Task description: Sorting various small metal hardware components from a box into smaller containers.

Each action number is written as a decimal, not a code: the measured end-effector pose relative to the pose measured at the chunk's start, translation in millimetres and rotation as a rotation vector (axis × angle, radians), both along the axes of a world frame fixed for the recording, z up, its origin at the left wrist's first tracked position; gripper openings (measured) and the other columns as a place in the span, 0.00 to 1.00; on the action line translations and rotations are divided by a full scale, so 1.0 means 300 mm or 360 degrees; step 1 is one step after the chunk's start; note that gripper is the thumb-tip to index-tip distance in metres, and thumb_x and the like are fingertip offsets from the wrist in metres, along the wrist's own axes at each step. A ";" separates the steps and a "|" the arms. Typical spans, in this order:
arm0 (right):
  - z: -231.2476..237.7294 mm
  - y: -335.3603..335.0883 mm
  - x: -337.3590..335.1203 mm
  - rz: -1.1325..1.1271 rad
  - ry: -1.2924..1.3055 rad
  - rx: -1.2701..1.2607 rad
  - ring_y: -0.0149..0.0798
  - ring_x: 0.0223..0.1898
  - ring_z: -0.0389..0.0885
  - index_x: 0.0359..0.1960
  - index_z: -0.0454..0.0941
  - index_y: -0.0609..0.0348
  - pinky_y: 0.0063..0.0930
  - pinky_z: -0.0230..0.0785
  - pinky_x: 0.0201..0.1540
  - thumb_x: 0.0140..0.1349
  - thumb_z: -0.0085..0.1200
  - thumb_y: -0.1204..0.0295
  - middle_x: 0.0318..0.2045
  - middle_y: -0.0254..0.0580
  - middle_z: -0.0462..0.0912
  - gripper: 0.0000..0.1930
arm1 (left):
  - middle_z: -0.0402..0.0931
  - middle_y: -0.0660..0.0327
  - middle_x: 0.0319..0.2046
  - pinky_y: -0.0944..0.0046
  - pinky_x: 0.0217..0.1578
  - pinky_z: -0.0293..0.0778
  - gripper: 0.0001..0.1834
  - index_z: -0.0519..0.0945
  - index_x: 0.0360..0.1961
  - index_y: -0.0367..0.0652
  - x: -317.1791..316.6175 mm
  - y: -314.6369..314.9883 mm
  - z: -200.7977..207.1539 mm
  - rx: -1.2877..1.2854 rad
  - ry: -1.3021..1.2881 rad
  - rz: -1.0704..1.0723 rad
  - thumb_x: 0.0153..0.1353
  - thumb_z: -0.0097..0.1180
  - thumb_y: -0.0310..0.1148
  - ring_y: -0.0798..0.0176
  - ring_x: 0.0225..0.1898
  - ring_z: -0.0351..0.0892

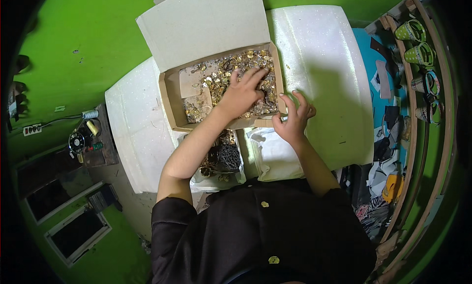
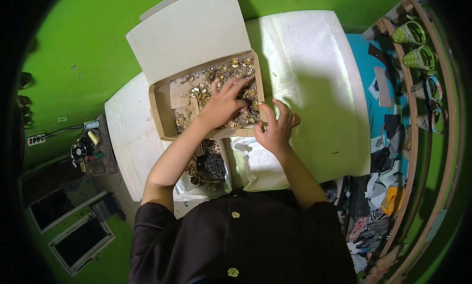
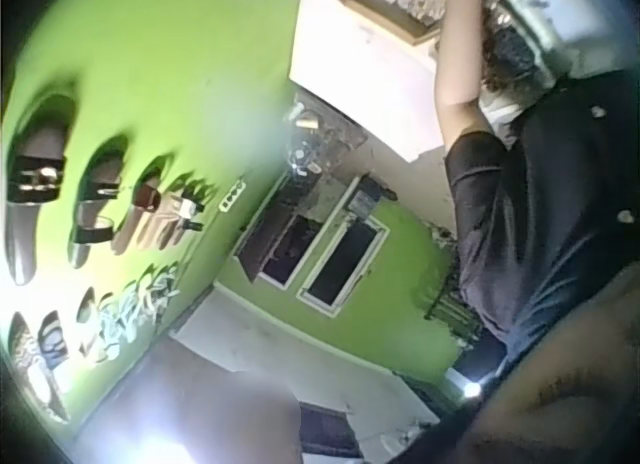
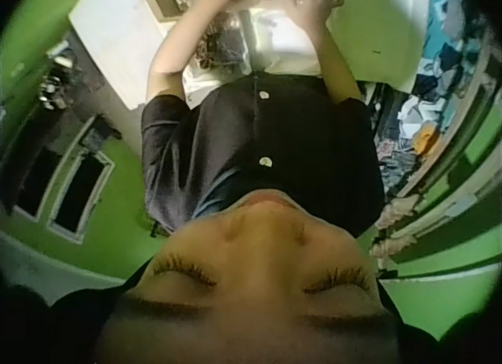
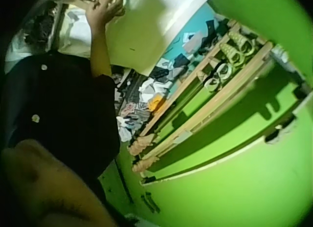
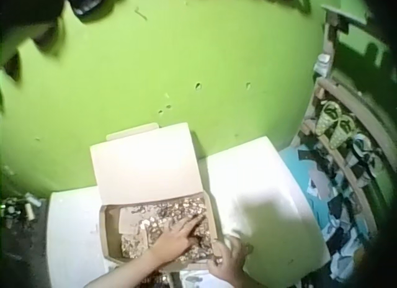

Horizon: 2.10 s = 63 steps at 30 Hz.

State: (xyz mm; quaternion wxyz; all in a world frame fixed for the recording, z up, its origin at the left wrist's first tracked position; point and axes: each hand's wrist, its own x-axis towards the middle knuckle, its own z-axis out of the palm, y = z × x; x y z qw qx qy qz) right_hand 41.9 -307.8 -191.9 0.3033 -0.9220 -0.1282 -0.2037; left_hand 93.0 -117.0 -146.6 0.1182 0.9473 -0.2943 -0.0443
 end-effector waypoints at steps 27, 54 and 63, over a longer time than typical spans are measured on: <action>0.147 0.090 0.239 0.0797 0.0280 -0.0940 0.42 0.57 0.65 0.20 0.80 0.53 0.67 0.42 0.61 0.42 0.55 0.73 0.41 0.36 0.72 0.03 | 0.56 0.48 0.63 0.32 0.58 0.35 0.06 0.79 0.35 0.48 -0.272 0.115 -0.018 -0.0619 -0.0163 0.1349 0.61 0.53 0.36 0.45 0.66 0.47; 0.225 0.060 0.206 0.0624 0.0476 -0.0828 0.47 0.63 0.55 0.27 0.82 0.56 0.74 0.35 0.59 0.53 0.53 0.72 0.52 0.37 0.69 0.06 | 0.63 0.53 0.58 0.42 0.58 0.40 0.06 0.80 0.34 0.48 -0.316 0.122 -0.048 -0.0852 -0.0425 0.1407 0.58 0.54 0.34 0.49 0.63 0.53; 0.279 0.049 0.091 0.0440 -0.0010 -0.0584 0.47 0.64 0.53 0.33 0.81 0.47 0.72 0.33 0.56 0.56 0.55 0.67 0.55 0.34 0.67 0.05 | 0.61 0.54 0.61 0.49 0.59 0.37 0.08 0.83 0.33 0.50 -0.335 0.153 0.007 -0.1051 -0.0286 0.1434 0.56 0.59 0.39 0.50 0.65 0.51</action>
